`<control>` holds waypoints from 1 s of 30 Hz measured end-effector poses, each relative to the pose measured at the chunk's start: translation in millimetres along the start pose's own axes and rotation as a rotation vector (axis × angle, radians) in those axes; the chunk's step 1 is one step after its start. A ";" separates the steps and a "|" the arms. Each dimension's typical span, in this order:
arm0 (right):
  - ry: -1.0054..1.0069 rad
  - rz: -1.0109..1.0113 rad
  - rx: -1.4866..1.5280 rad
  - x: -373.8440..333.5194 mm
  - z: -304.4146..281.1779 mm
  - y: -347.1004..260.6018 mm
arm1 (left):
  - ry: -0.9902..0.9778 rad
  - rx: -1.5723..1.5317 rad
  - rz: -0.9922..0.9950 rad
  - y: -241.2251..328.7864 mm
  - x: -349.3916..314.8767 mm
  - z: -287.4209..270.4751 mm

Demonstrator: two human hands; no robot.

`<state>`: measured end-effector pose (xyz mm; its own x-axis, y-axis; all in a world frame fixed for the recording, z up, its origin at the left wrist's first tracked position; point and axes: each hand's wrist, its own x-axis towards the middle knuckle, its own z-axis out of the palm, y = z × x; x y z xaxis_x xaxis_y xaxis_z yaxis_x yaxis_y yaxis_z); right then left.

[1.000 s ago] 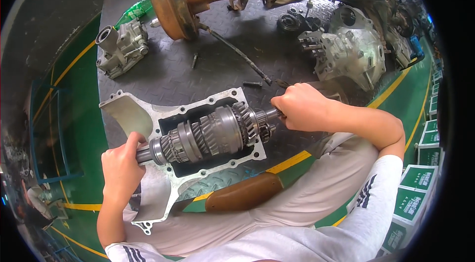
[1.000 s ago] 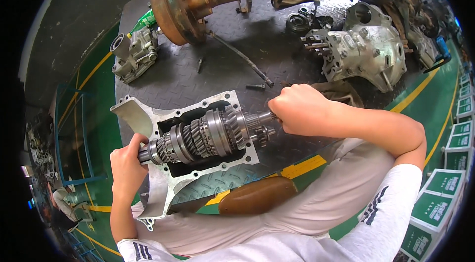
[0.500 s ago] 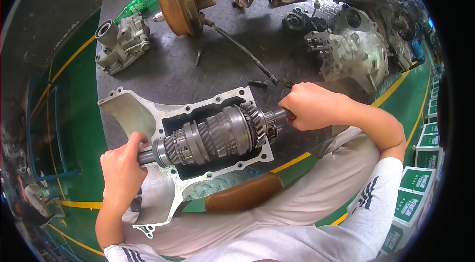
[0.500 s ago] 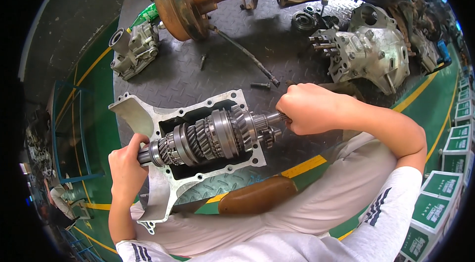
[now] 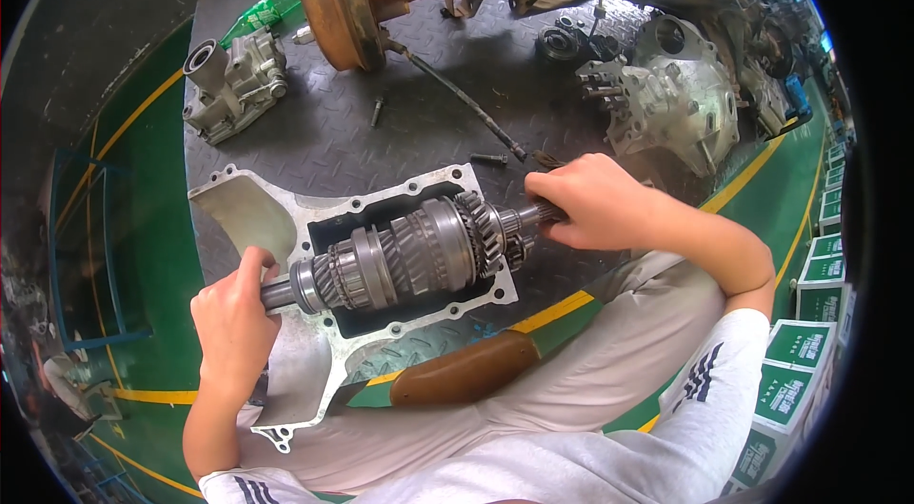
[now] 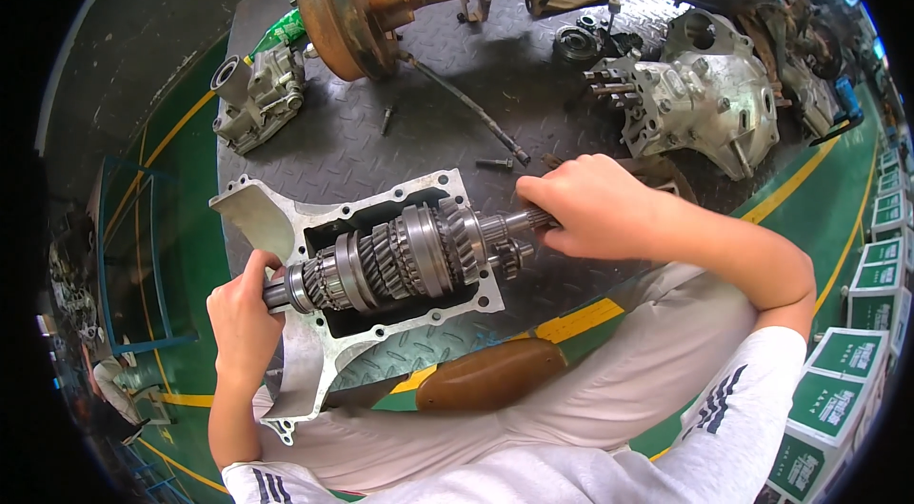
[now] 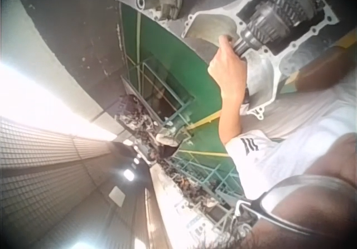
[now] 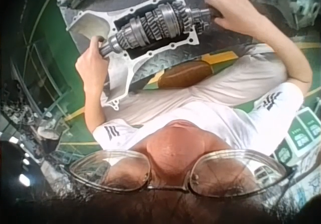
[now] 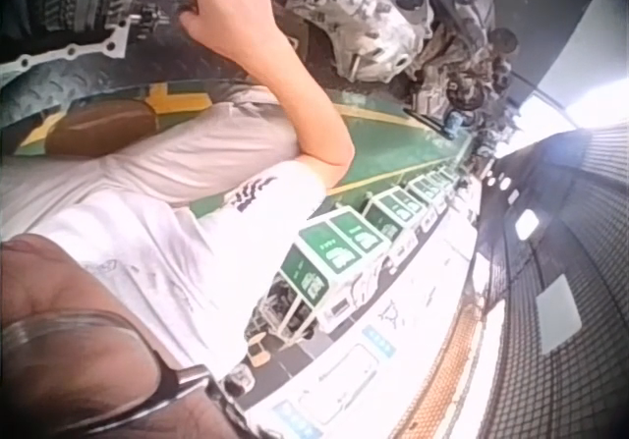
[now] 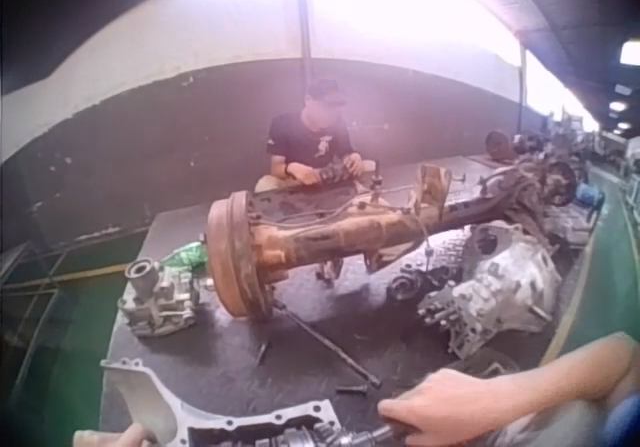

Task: The person rotates gears and slides components along a shaft inside a transmission housing. They manipulate the assembly by hand while it sits on a workbench.

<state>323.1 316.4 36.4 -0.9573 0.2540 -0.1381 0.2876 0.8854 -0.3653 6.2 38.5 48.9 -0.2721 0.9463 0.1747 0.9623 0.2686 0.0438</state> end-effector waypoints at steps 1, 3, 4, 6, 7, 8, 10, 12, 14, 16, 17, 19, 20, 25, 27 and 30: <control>0.155 -0.074 -0.045 -6.1 10.0 -0.6 | 0.006 0.008 -0.004 0.3 -1.0 -0.5; 0.276 -0.103 -0.119 -9.2 29.4 -3.1 | 0.003 0.011 -0.001 1.0 -0.3 -0.3; 0.396 -0.136 -0.196 -8.8 37.9 -1.9 | 0.002 0.015 -0.001 1.2 -0.3 -0.1; 0.389 -0.128 -0.223 -8.2 49.6 10.1 | 0.015 0.002 -0.003 1.4 1.1 0.5; 0.383 -0.124 -0.248 -9.1 51.1 14.5 | 0.029 -0.008 -0.007 1.3 1.9 0.8; 0.381 -0.124 -0.247 -8.2 49.9 15.5 | 0.027 -0.009 -0.008 1.4 2.0 0.6; 0.300 -0.123 -0.246 -5.5 46.6 15.4 | -0.005 -0.004 -0.009 2.0 2.9 -0.8; 0.262 -0.112 -0.240 -3.0 44.2 15.8 | -0.021 0.004 -0.016 1.2 2.8 -2.1; 0.225 -0.099 -0.232 -1.0 42.4 15.0 | -0.039 0.011 -0.021 0.4 2.3 -1.9; 0.199 -0.062 -0.234 0.1 40.5 13.0 | -0.031 0.016 -0.032 -0.4 1.7 0.3; 0.198 -0.062 -0.233 0.1 40.4 12.7 | -0.032 0.015 -0.032 -0.1 1.5 0.3; 0.190 -0.048 -0.246 0.0 40.5 12.2 | -0.021 0.011 -0.024 0.4 1.4 0.1; 0.189 -0.047 -0.246 -0.1 39.7 12.0 | -0.021 0.011 -0.023 0.5 1.7 0.2; 0.115 -0.032 -0.217 3.0 30.1 7.1 | -0.018 -0.011 -0.010 0.3 2.1 -0.1; 0.103 -0.022 -0.208 4.0 29.2 6.6 | -0.016 -0.013 -0.012 0.4 1.8 -0.1; 0.053 0.016 -0.208 6.0 23.8 2.4 | -0.018 -0.016 -0.016 -0.5 1.6 -0.2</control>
<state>318.8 310.7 12.8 -0.9543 0.2844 -0.0915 0.2962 0.9408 -0.1649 5.3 39.9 49.4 -0.2872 0.9450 0.1566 0.9578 0.2807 0.0622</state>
